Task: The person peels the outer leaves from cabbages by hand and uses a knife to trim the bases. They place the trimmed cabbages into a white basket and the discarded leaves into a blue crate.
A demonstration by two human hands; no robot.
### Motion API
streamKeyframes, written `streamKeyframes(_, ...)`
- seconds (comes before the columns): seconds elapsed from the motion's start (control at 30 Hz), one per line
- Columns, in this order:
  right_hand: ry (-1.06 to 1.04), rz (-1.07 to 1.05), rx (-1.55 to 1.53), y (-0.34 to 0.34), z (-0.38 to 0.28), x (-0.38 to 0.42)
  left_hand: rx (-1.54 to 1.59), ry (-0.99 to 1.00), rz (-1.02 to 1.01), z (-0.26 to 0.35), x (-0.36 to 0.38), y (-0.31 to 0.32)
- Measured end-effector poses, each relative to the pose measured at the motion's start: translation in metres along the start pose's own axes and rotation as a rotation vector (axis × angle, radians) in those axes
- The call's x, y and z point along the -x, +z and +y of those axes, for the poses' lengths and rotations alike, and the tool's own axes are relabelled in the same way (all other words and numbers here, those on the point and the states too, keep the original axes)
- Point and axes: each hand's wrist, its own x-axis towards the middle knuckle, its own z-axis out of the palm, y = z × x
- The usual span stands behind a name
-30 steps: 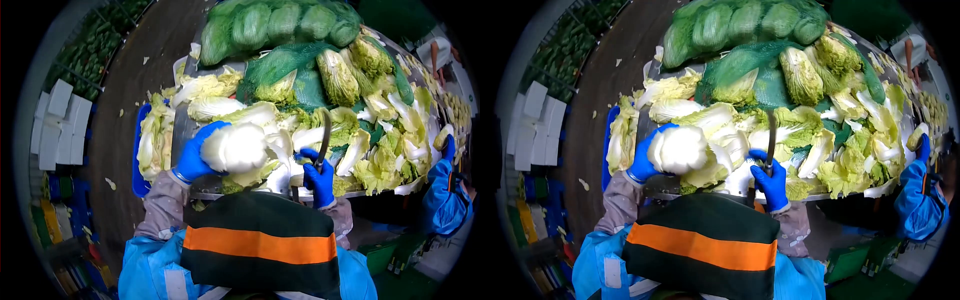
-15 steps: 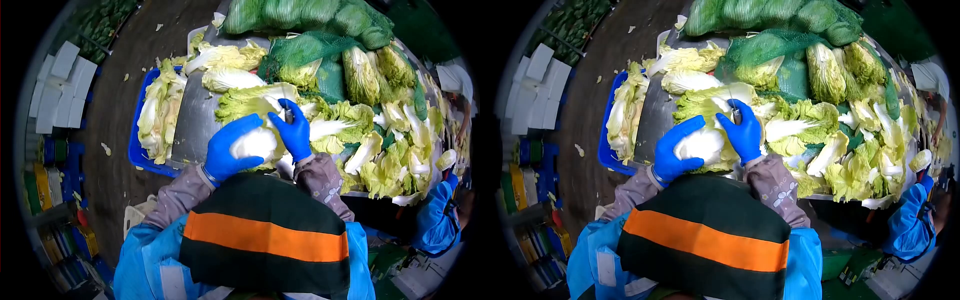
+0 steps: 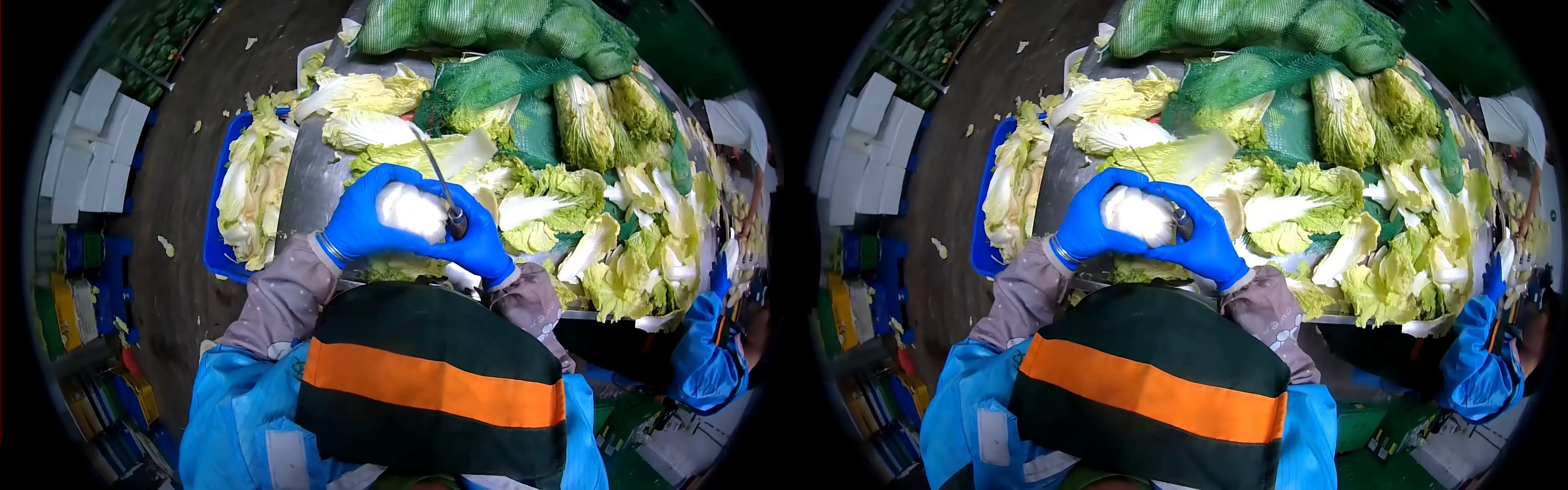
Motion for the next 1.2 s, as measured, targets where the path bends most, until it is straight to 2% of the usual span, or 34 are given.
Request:
streamKeyframes(0.13, -0.005, 0.016, -0.012, 0.0, -0.007, -0.002, -0.452, 0.118, 0.245, 0.003, 0.013, 0.014)
streamKeyframes(0.27, 0.037, 0.056, -0.064, -0.001, -0.002, 0.001, -0.541, 0.181, 0.393, 0.005, 0.016, 0.021)
streamKeyframes(0.3, -0.03, 0.109, 0.096, -0.001, 0.001, 0.002, -0.65, 0.203, 0.436, 0.009, 0.014, 0.016)
streamKeyframes(0.33, -0.015, 0.146, 0.087, 0.0, 0.0, 0.001, -0.762, 0.226, 0.475, 0.012, 0.011, 0.008)
streamKeyframes(0.37, 0.002, 0.186, 0.077, 0.002, 0.0, 0.0, -0.831, 0.185, 0.445, 0.011, 0.009, 0.002)
streamKeyframes(0.47, 0.016, 0.194, -0.015, 0.001, 0.006, 0.0, -0.738, 0.253, 0.32, -0.027, 0.01, -0.015)
streamKeyframes(0.5, 0.008, 0.185, -0.041, -0.001, 0.007, 0.0, -0.747, 0.294, 0.337, -0.011, 0.013, -0.018)
streamKeyframes(0.6, 0.0, 0.182, -0.027, 0.001, 0.004, 0.0, -0.517, 0.295, 0.183, 0.019, 0.01, -0.022)
streamKeyframes(0.63, -0.003, 0.163, 0.037, 0.001, -0.002, -0.001, -0.264, 0.126, -0.027, 0.023, 0.007, -0.02)
streamKeyframes(0.73, 0.048, 0.114, 0.118, -0.003, -0.013, -0.007, -0.076, -0.079, -0.232, 0.017, -0.007, -0.024)
streamKeyframes(0.77, 0.111, 0.096, 0.101, -0.006, -0.018, -0.006, -0.121, -0.066, -0.224, 0.023, -0.007, -0.023)
streamKeyframes(0.9, 0.072, 0.046, 0.107, -0.013, -0.011, 0.002, -0.02, -0.136, -0.31, 0.01, -0.013, -0.034)
streamKeyframes(1.0, 0.045, 0.042, 0.02, -0.008, -0.008, 0.003, 0.13, -0.291, -0.291, -0.022, -0.023, -0.046)
streamKeyframes(1.03, 0.048, 0.032, -0.009, -0.004, -0.013, 0.002, 0.077, -0.358, -0.179, -0.025, -0.033, -0.047)
streamKeyframes(1.07, 0.045, 0.024, -0.036, -0.001, -0.015, -0.002, -0.098, -0.331, -0.037, -0.059, -0.041, -0.054)
streamKeyframes(1.1, -0.106, -0.004, 0.137, 0.0, -0.014, -0.006, -0.166, -0.205, 0.24, -0.055, -0.04, -0.054)
streamKeyframes(1.13, -0.132, 0.02, 0.184, 0.004, -0.013, -0.005, -0.232, -0.078, 0.509, -0.042, -0.035, -0.051)
streamKeyframes(1.2, -0.16, 0.096, 0.197, 0.005, -0.008, -0.004, -0.258, 0.142, 0.424, 0.01, -0.006, -0.048)
